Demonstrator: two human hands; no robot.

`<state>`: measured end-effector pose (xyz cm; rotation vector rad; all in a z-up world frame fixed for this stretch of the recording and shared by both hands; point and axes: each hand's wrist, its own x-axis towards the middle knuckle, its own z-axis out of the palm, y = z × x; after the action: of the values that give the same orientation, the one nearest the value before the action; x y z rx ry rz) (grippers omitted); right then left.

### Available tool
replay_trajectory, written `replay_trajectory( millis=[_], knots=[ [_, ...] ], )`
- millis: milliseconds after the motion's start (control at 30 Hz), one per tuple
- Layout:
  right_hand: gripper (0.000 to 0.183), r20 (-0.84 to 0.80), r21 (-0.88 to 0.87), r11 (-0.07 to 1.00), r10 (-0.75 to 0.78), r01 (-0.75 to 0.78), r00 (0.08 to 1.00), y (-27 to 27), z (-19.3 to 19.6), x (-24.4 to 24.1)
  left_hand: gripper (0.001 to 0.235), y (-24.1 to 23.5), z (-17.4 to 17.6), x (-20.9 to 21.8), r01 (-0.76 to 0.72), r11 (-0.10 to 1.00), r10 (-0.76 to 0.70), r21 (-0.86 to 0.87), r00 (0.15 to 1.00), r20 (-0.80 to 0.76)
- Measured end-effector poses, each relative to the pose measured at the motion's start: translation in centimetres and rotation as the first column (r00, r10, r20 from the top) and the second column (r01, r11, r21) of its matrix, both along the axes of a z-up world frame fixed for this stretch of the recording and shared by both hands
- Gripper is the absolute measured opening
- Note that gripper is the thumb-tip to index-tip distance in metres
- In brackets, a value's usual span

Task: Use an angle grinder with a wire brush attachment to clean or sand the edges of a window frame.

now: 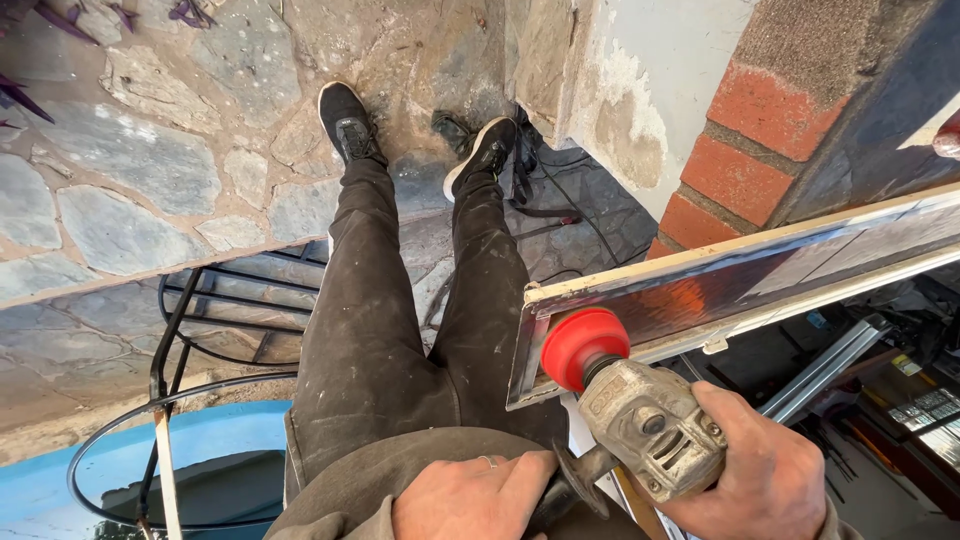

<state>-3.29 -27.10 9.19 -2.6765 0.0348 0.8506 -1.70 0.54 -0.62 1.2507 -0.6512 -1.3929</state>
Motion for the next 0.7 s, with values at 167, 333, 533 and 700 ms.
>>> replay_trajectory(
  millis=[167,333,533,700],
  knots=[
    [0.062,0.124,-0.113,0.99,-0.072,0.086,0.99,2.0,0.5,-0.2,0.029,0.2,-0.2,-2.0,0.216,0.97,-0.217,0.11,0.976,0.003],
    [0.08,0.124,0.1,0.994,-0.05,0.038,0.991,1.3,-0.5,2.1,0.047,-0.1,-0.8,0.2,0.055,0.998,-0.055,0.007,0.998,0.04],
    [0.085,0.099,0.074,0.997,0.004,-0.011,0.995,-0.5,-0.9,0.8,0.051,-0.7,-0.9,0.0,0.067,0.997,-0.067,0.029,0.997,-0.027],
    [0.089,0.118,0.096,0.995,-0.014,0.002,0.993,-1.5,-1.2,0.6,0.045,-1.9,-0.7,0.2,0.119,0.99,-0.112,0.077,0.99,-0.08]
  ],
)
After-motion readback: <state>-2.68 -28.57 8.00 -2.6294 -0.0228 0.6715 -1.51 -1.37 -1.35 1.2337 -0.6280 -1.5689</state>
